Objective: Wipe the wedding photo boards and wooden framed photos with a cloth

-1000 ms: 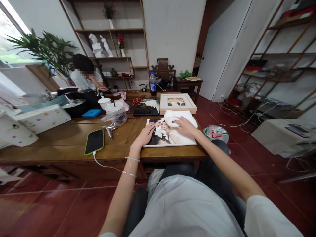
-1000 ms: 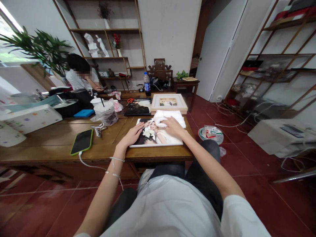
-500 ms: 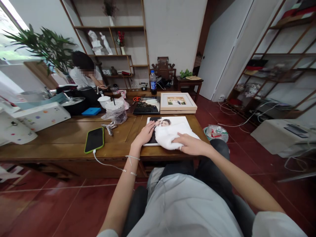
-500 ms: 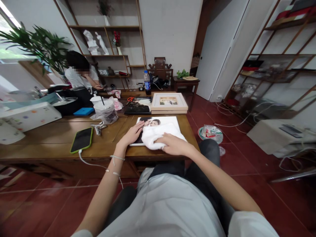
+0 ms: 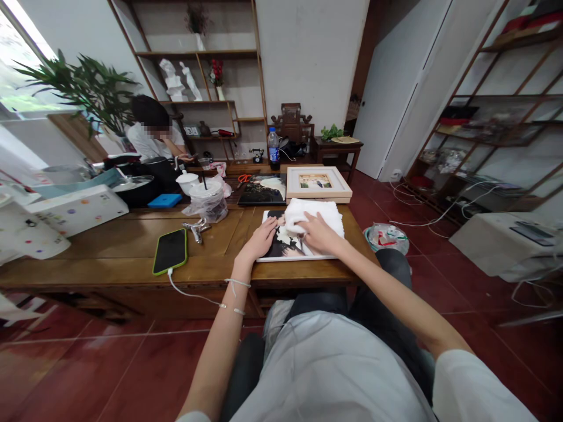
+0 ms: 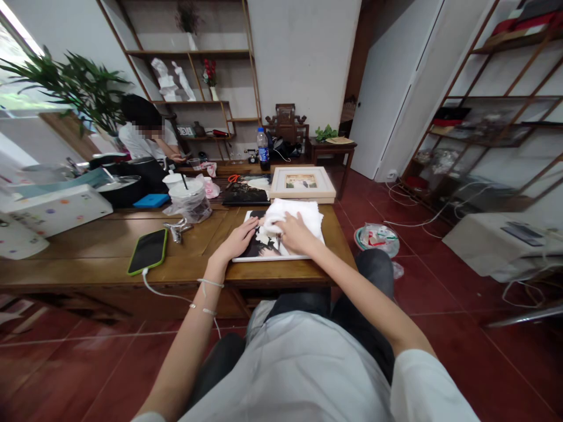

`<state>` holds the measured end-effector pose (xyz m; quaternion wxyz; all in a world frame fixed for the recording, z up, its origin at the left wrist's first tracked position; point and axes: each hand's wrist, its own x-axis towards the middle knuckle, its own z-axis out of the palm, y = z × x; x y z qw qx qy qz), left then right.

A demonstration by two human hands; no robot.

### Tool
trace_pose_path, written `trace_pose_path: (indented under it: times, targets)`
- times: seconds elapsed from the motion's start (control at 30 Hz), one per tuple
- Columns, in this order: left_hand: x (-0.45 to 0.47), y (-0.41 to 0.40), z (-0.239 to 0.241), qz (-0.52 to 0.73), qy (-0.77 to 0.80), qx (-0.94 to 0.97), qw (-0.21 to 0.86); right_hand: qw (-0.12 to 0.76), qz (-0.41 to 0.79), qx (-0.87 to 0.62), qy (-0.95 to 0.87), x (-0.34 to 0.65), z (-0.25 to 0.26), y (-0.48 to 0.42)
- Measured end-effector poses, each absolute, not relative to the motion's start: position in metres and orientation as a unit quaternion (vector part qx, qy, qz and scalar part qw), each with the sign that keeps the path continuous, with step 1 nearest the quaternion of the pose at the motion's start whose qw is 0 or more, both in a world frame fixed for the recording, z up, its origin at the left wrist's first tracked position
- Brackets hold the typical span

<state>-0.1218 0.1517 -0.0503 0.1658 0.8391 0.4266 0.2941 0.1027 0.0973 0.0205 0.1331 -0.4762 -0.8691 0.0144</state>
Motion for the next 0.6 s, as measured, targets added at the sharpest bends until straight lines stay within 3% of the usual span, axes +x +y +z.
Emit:
trace_pose_path:
  times: [0.3, 0.6]
  targets:
    - [-0.122, 0.15, -0.049, 0.285, 0.427, 0.843, 0.16, 0.06, 0.039, -0.379, -0.923, 0.087, 0.027, -0.025]
    - [-0.121, 0.151, -0.05, 0.288, 0.425, 0.841, 0.169, 0.094, 0.05, -0.432, -0.896, 0.105, 0.04, 0.062]
